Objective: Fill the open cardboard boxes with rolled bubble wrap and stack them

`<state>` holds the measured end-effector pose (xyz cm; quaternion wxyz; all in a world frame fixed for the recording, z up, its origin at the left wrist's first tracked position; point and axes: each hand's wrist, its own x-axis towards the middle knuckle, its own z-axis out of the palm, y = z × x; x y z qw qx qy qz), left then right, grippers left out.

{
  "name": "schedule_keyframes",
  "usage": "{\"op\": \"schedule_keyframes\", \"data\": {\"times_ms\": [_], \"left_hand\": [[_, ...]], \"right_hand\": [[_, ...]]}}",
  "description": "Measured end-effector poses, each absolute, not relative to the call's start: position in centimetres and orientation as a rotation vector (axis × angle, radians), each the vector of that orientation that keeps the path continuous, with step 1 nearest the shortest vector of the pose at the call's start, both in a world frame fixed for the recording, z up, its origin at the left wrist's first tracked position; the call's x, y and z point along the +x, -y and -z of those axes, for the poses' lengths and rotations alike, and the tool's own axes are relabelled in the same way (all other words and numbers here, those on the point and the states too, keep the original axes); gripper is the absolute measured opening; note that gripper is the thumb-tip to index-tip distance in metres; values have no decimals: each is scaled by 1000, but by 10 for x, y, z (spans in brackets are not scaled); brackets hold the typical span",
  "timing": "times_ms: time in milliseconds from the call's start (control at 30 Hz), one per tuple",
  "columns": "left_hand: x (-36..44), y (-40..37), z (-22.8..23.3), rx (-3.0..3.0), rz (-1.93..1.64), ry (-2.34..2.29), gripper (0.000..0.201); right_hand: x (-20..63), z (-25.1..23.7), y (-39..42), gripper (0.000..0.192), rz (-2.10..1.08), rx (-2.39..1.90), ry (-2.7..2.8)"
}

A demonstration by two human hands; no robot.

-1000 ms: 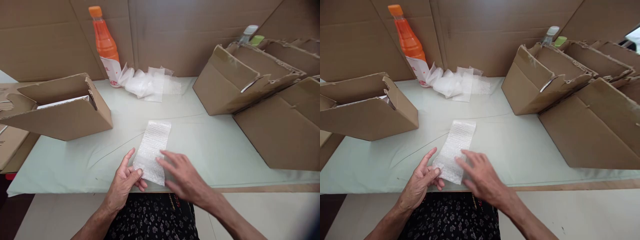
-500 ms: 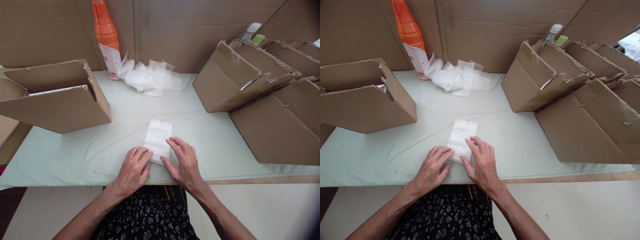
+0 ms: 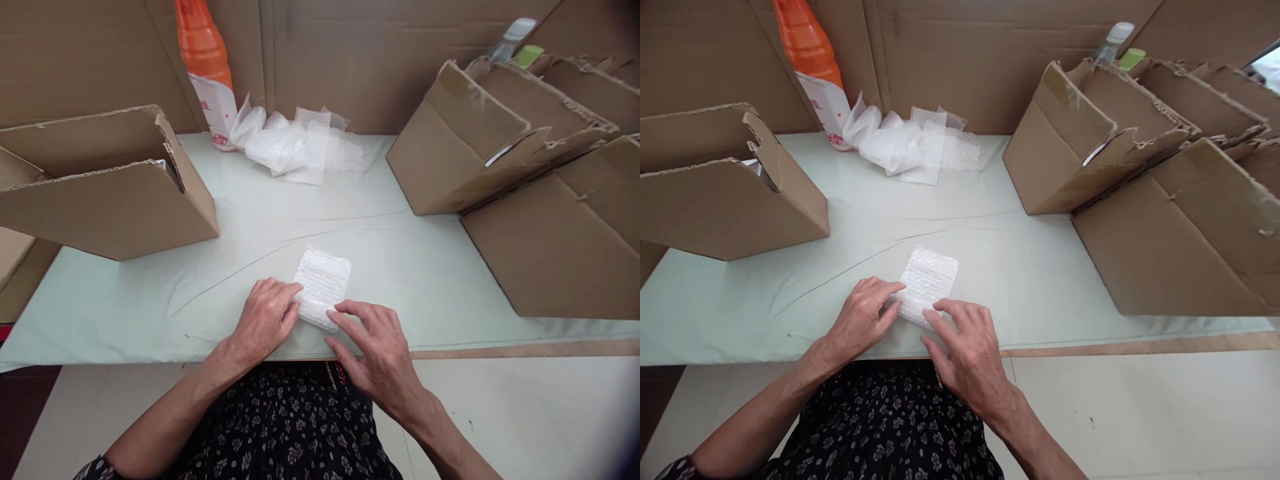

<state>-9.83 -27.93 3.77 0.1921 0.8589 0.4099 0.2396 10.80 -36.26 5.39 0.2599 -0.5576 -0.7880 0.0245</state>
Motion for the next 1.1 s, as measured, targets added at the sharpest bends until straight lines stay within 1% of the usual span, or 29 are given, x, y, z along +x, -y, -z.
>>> {"op": "schedule_keyframes", "data": {"times_ms": [100,200,267,333,433,500,567,633,667,767,833,900,967,1000,1033,1100], "left_hand": [[-91,276,-37,2447,-700,-1228,27],[-97,286,-44,2417,-819,-1068,30],[-103,296,-49,2391,-805,-939,35],[-106,302,-51,2360,-758,-928,40],[-100,297,-46,2374,-729,-1064,41],[-91,288,-39,2432,-695,-1179,39],[-83,277,-33,2466,-648,-1280,35],[-79,272,-29,2457,-641,-1341,31],[-78,271,-28,2435,-662,-1347,30],[-82,277,-31,2257,-797,-1296,29],[-87,286,-37,1987,-860,-1285,36],[-90,294,-45,1601,-847,-1277,54],[-91,299,-53,1214,-788,-1172,75],[-90,299,-56,1065,-766,-1096,81],[-90,299,-58,959,-762,-1026,83],[-90,298,-60,862,-798,-952,77]], "right_hand": [[106,-47,359,23,-119,-1532,2214],[108,-40,356,24,-285,-1563,2080],[112,-39,359,24,-469,-1538,1996],[115,-41,364,24,-532,-1525,1960],[118,-45,368,24,-300,-1575,1964],[117,-47,366,32,-156,-1604,2011],[114,-48,360,43,-104,-1615,2093],[111,-47,354,48,-79,-1603,2182],[110,-45,351,45,-70,-1588,2222],[111,-39,346,27,-54,-1516,2232],[116,-37,345,22,-67,-1486,2115],[120,-37,343,21,-150,-1505,1957],[122,-38,341,19,-323,-1510,1864],[122,-39,339,17,-416,-1486,1852],[121,-40,337,15,-494,-1455,1852],[118,-42,333,15,-595,-1415,1841]]}}
